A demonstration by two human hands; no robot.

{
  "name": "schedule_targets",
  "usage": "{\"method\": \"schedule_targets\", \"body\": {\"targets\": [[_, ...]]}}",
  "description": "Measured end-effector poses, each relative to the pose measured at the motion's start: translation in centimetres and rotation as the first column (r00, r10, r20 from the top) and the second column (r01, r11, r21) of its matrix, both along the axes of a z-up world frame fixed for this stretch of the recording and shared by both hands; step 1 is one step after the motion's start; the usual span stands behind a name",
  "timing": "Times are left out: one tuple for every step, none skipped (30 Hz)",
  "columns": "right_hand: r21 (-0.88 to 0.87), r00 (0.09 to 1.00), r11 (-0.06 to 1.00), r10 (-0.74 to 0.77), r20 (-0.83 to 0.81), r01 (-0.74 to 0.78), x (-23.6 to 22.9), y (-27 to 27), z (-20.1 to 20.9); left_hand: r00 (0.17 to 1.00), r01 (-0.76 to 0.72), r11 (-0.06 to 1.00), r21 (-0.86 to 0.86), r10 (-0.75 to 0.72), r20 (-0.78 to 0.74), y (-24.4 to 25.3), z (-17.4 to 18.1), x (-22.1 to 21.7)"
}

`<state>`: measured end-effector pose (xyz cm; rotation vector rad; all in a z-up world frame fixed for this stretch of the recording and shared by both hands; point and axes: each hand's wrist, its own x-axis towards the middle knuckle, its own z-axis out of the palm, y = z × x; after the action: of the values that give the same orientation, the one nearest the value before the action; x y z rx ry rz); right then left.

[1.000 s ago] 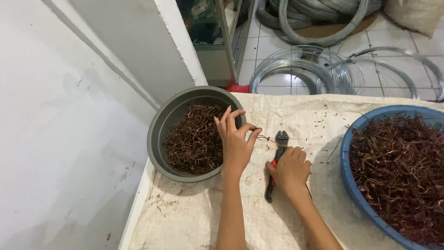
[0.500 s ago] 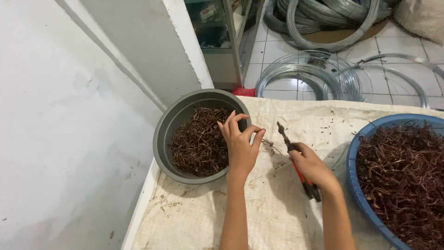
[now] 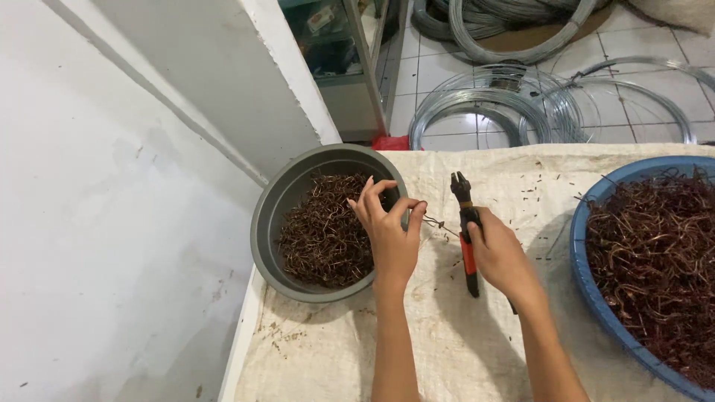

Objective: Trim small stems using pliers and sort them into a separate bowl

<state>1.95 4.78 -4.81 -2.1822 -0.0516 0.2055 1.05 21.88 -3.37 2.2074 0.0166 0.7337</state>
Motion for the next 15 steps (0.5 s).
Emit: {"method": "schedule_targets", "body": {"targets": [[-0.002, 1.0, 1.0, 0.004, 0.001, -0.004, 0.0, -0.1, 0.2, 1.0, -0.004, 1.0, -0.002, 0.004, 0.001, 0.1, 0.0, 0.0], [0.015, 0.999, 1.0, 0.001, -0.04, -0.001, 0.0, -0.3, 0.3, 1.0, -0.012, 1.0, -0.002, 0.012, 0.003, 0.1, 0.1, 0.0], [0.032, 0.997, 0.999, -0.003, -0.083, 0.005, -0.1, -0.5, 0.4, 1.0, -0.018, 1.0, -0.002, 0.018, 0.002, 0.1, 0.1, 0.0], [0.032, 0.996, 0.999, -0.001, -0.085, 0.004, -0.5, -0.4, -0.1, 1.0, -0.019, 1.0, -0.002, 0.019, 0.0, 0.3, 0.0, 0.0], [0.098, 0.992, 0.995, 0.024, -0.123, -0.012, -1.0, -0.4, -0.6, 1.0, -0.027, 1.0, 0.003, 0.027, -0.004, 0.4, 0.0, 0.1], [0.165, 0.986, 0.986, 0.051, -0.158, -0.024, -1.4, -0.5, -1.1, 0.999, -0.035, 0.999, 0.007, 0.035, -0.008, 0.4, 0.0, 0.1], [0.162, 0.986, 0.987, 0.044, -0.158, -0.018, -1.3, -0.7, -1.9, 1.0, -0.028, 1.0, 0.004, 0.028, -0.008, 0.5, 0.0, 0.0], [0.276, 0.979, 0.961, 0.041, -0.199, 0.016, -1.2, -0.9, -2.8, 0.999, -0.034, 0.999, 0.012, 0.034, 0.005, 0.5, 0.1, 0.0], [0.385, 0.97, 0.921, 0.045, -0.238, 0.052, -1.0, -1.1, -3.8, 0.999, -0.042, 0.999, 0.02, 0.042, 0.019, 0.6, 0.1, 0.0], [0.384, 0.97, 0.922, 0.041, -0.238, 0.055, -1.3, -1.0, -2.8, 0.999, -0.039, 0.999, 0.018, 0.038, 0.019, 0.6, 0.2, 0.1], [0.393, 0.979, 0.916, 0.007, -0.205, 0.076, -1.7, -0.9, -1.8, 0.999, -0.047, 0.999, 0.014, 0.047, 0.018, 0.5, 0.3, 0.0], [0.403, 0.985, 0.91, -0.028, -0.172, 0.097, -2.2, -0.8, -0.7, 0.998, -0.056, 0.998, 0.01, 0.055, 0.016, 0.4, 0.4, -0.2], [0.403, 0.985, 0.91, -0.029, -0.171, 0.097, -2.0, -1.4, 0.0, 0.998, -0.055, 0.998, 0.009, 0.055, 0.018, 0.5, 0.3, -0.1], [0.393, 0.989, 0.914, -0.055, -0.135, 0.104, -1.8, -1.9, 0.7, 0.999, -0.051, 0.999, 0.01, 0.05, 0.015, 0.5, 0.4, -0.1], [0.383, 0.992, 0.918, -0.077, -0.095, 0.108, -1.5, -2.4, 1.5, 0.999, -0.049, 0.999, 0.01, 0.049, 0.016, 0.6, 0.4, -0.1]]}}
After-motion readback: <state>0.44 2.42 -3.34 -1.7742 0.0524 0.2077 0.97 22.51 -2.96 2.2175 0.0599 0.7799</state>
